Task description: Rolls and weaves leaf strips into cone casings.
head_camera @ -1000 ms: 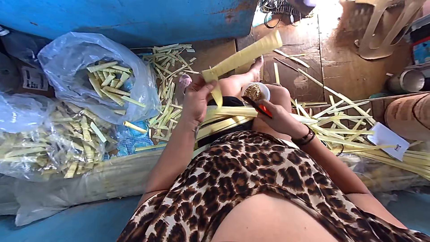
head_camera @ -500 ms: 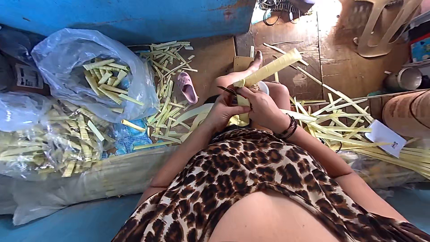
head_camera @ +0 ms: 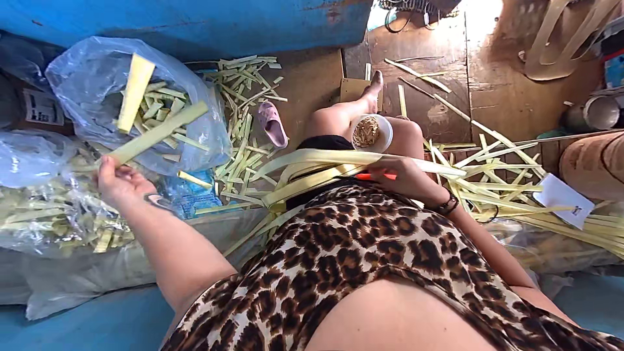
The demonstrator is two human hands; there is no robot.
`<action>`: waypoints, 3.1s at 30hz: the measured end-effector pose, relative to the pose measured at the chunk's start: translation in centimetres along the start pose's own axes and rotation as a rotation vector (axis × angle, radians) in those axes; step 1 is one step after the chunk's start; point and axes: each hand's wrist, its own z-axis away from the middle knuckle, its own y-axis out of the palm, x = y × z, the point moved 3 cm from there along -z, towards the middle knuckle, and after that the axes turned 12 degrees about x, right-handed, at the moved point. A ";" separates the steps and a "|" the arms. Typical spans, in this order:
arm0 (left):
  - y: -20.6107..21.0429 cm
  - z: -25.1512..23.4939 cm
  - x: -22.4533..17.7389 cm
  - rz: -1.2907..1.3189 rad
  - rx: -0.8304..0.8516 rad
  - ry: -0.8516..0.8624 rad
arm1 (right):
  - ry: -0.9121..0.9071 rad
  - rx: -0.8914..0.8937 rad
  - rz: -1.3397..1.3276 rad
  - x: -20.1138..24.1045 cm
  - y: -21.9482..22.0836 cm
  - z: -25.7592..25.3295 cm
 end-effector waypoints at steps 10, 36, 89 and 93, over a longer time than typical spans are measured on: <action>16.1 14.7 2.5 -0.960 0.789 0.332 | 0.307 0.022 0.227 -5.7 -2.3 -2.3; 25.0 24.1 2.2 -1.032 1.501 0.195 | 0.051 -0.170 0.397 8.3 -8.8 -4.0; 26.6 30.4 -2.7 -0.210 1.330 0.158 | -0.348 -0.446 -0.548 8.4 -5.8 -3.8; 26.9 30.6 -1.4 -0.433 1.242 0.527 | -0.139 -0.436 -0.883 6.9 -4.8 -4.6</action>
